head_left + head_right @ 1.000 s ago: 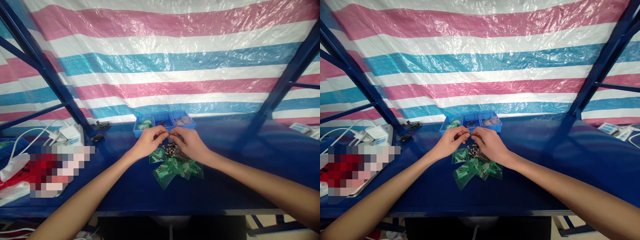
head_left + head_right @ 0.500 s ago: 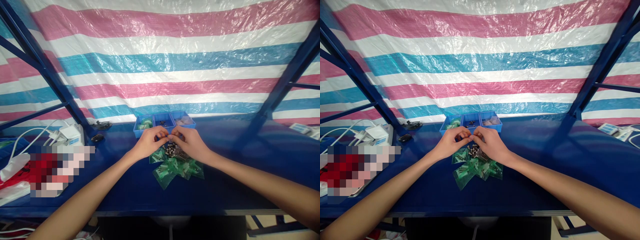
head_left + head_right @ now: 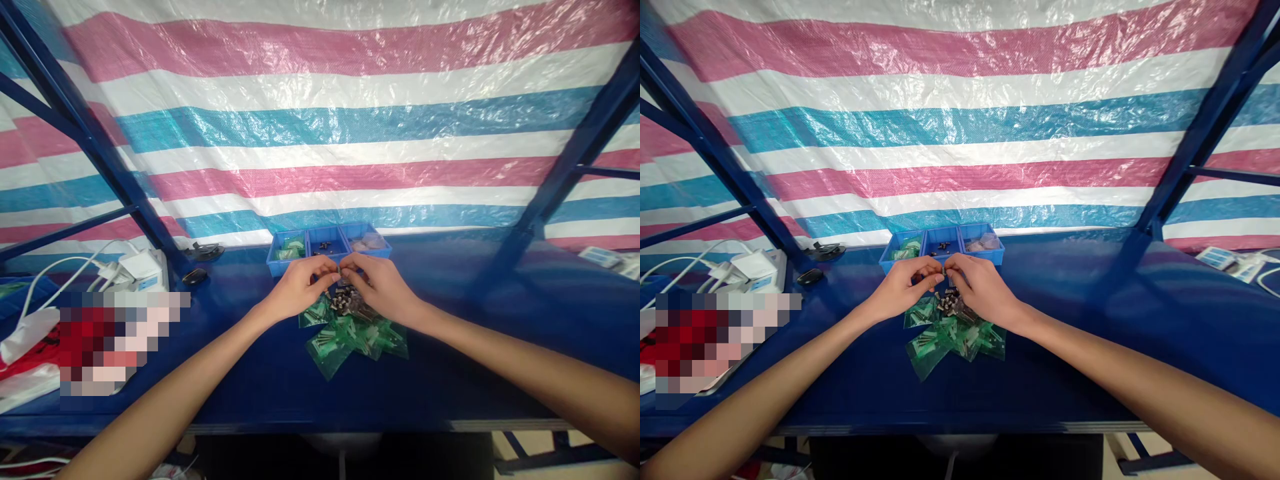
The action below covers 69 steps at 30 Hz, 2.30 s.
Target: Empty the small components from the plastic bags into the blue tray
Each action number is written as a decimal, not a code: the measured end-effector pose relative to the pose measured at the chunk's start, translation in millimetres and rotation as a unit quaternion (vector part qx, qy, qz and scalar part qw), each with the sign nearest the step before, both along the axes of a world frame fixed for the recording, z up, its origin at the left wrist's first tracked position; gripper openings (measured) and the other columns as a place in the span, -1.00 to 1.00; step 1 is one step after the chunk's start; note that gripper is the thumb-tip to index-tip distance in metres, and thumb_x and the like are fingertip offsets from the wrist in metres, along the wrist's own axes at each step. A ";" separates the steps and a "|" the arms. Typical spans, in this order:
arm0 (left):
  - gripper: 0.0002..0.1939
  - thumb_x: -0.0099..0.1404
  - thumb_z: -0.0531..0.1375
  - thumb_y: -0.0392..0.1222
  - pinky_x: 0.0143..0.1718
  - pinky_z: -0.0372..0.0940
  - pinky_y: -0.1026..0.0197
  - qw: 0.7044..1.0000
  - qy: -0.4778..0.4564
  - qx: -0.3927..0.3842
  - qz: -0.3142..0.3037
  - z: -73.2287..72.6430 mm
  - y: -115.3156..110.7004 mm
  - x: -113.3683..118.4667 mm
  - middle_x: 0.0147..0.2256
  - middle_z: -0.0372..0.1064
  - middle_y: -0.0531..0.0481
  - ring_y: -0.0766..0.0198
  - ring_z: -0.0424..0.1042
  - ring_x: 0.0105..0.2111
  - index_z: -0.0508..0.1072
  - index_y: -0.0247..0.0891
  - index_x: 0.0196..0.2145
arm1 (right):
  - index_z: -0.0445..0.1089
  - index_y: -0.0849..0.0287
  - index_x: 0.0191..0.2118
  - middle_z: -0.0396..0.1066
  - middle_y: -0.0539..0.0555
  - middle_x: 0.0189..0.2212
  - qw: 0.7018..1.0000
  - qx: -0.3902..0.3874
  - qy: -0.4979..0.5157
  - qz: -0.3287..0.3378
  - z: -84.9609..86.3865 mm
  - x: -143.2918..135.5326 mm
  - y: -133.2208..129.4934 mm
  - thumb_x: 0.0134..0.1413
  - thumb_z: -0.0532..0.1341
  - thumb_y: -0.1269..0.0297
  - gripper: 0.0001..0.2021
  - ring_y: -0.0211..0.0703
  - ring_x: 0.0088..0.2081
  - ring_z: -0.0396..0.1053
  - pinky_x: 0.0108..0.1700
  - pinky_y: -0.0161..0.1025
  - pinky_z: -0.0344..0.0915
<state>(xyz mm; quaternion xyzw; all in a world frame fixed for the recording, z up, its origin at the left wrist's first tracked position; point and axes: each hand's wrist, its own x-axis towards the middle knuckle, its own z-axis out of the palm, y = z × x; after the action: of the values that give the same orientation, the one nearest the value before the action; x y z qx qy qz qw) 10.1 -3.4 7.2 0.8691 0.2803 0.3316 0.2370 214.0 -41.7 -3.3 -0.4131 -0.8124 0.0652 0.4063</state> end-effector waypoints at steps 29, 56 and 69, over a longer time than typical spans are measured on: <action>-0.83 0.46 0.14 -0.21 -0.27 0.29 0.24 0.984 0.033 0.171 0.048 -9.9 5.6 -8.1 -0.26 0.41 0.01 0.30 0.42 -0.30 0.41 -0.23 -0.03 | 0.44 0.15 -0.19 0.50 0.09 -0.30 1.000 -0.012 -0.027 0.000 13.9 12.4 14.1 0.34 0.10 0.27 -0.82 -0.09 -0.29 0.41 -0.24 -0.16 0.26; -0.79 0.47 0.09 -0.23 -0.15 0.29 0.16 0.970 0.113 0.190 0.099 1.1 21.8 -24.4 -0.17 0.43 -0.08 0.18 0.43 -0.18 0.51 -0.23 -0.07 | 0.49 0.28 -0.08 0.49 0.28 -0.17 0.963 0.111 -0.237 -0.069 2.0 29.0 33.3 0.34 0.00 0.47 -0.70 0.13 -0.08 0.38 -0.02 0.06 0.33; -0.71 0.47 0.09 -0.24 -0.13 0.32 0.14 0.975 0.076 0.143 0.151 -18.8 47.7 -28.9 -0.22 0.42 -0.08 0.16 0.44 -0.20 0.60 -0.20 -0.03 | 0.54 0.20 0.02 0.56 0.20 -0.06 0.990 0.090 -0.104 -0.044 -20.8 41.5 57.9 0.33 0.03 0.44 -0.64 0.08 -0.05 0.49 0.03 0.10 0.42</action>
<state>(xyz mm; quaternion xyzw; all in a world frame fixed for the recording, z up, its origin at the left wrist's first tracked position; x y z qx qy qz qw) -18.8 44.3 -11.6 0.8643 0.3752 0.3330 0.0350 255.5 16.3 -24.1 -0.4144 -0.8339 -0.0693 0.3578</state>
